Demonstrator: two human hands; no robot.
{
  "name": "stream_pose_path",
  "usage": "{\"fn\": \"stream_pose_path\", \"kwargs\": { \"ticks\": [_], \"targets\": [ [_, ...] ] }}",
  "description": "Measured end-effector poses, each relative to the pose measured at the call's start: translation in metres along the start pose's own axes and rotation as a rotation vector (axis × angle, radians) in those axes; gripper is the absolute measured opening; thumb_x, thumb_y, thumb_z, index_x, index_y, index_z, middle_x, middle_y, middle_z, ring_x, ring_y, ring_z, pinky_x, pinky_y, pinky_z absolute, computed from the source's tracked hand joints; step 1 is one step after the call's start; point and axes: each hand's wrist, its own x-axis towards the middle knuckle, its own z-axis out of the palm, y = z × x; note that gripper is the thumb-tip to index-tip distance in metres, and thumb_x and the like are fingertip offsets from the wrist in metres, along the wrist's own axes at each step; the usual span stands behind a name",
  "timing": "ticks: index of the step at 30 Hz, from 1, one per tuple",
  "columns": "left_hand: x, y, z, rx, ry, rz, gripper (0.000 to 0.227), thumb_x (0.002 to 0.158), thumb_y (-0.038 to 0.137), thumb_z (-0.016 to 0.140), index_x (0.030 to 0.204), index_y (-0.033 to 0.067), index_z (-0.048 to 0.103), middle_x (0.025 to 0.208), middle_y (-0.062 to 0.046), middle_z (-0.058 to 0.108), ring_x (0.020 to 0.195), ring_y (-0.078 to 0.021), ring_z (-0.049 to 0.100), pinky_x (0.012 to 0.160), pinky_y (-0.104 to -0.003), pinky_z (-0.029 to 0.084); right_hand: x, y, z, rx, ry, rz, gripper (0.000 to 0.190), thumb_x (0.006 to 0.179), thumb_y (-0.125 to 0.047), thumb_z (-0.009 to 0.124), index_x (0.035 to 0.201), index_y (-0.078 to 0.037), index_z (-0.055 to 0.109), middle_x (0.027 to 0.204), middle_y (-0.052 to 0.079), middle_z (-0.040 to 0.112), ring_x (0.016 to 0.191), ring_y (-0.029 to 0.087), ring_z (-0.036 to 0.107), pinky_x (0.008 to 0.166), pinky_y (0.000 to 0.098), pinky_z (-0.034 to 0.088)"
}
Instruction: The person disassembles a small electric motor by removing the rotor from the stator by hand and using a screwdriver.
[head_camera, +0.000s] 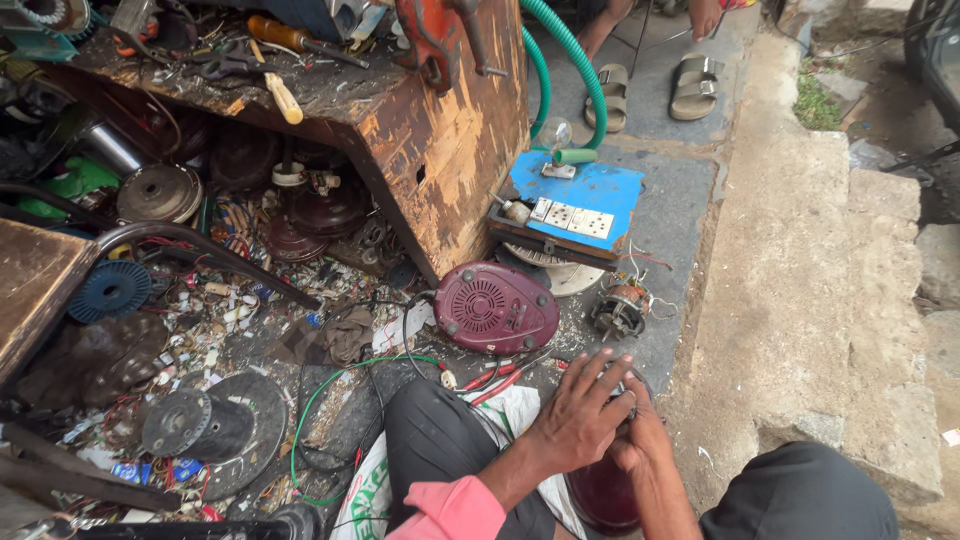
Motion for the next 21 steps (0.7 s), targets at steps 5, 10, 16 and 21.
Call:
{"fn": "stream_pose_path", "kwargs": {
  "ticks": [5, 10, 16, 21],
  "targets": [
    [0.015, 0.009, -0.053, -0.124, 0.424, -0.171, 0.050, 0.085, 0.010, 0.077, 0.133, 0.0066, 0.063, 0.138, -0.022, 0.053, 0.132, -0.0417, 0.049, 0.112, -0.054, 0.043, 0.004, 0.000, -0.004, 0.078, -0.154, -0.097, 0.039, 0.105, -0.039, 0.070, 0.130, -0.009, 0.064, 0.112, 0.011, 0.070, 0.095, 0.025, 0.070, 0.081, 0.0430, 0.060],
    [0.007, -0.005, -0.143, 0.190, 0.781, -0.305, 0.054, 0.081, 0.021, 0.092, 0.129, 0.0138, 0.068, 0.105, -0.003, 0.057, 0.104, -0.0229, 0.054, 0.092, -0.042, 0.046, -0.012, -0.001, 0.012, -0.007, -0.037, -0.036, 0.038, 0.096, -0.041, 0.062, 0.120, -0.012, 0.065, 0.109, 0.009, 0.074, 0.092, 0.027, 0.074, 0.072, 0.0529, 0.063],
    [-0.016, 0.026, -0.210, 0.399, 0.820, -0.327, 0.055, 0.085, 0.021, 0.093, 0.132, 0.0139, 0.065, 0.104, -0.001, 0.053, 0.106, -0.0241, 0.045, 0.089, -0.038, 0.043, -0.007, 0.000, 0.008, -0.001, -0.058, -0.025, 0.039, 0.095, -0.043, 0.061, 0.118, -0.012, 0.065, 0.105, 0.009, 0.075, 0.089, 0.027, 0.073, 0.069, 0.0538, 0.062],
    [-0.025, 0.037, -0.217, 0.490, 0.805, -0.298, 0.060, 0.082, 0.029, 0.096, 0.132, 0.0178, 0.065, 0.099, 0.003, 0.049, 0.104, -0.0232, 0.042, 0.085, -0.037, 0.042, -0.007, 0.001, 0.006, 0.011, -0.038, -0.022, 0.038, 0.097, -0.042, 0.061, 0.117, -0.010, 0.066, 0.104, 0.011, 0.075, 0.088, 0.029, 0.074, 0.070, 0.0534, 0.062]
  ]
}}
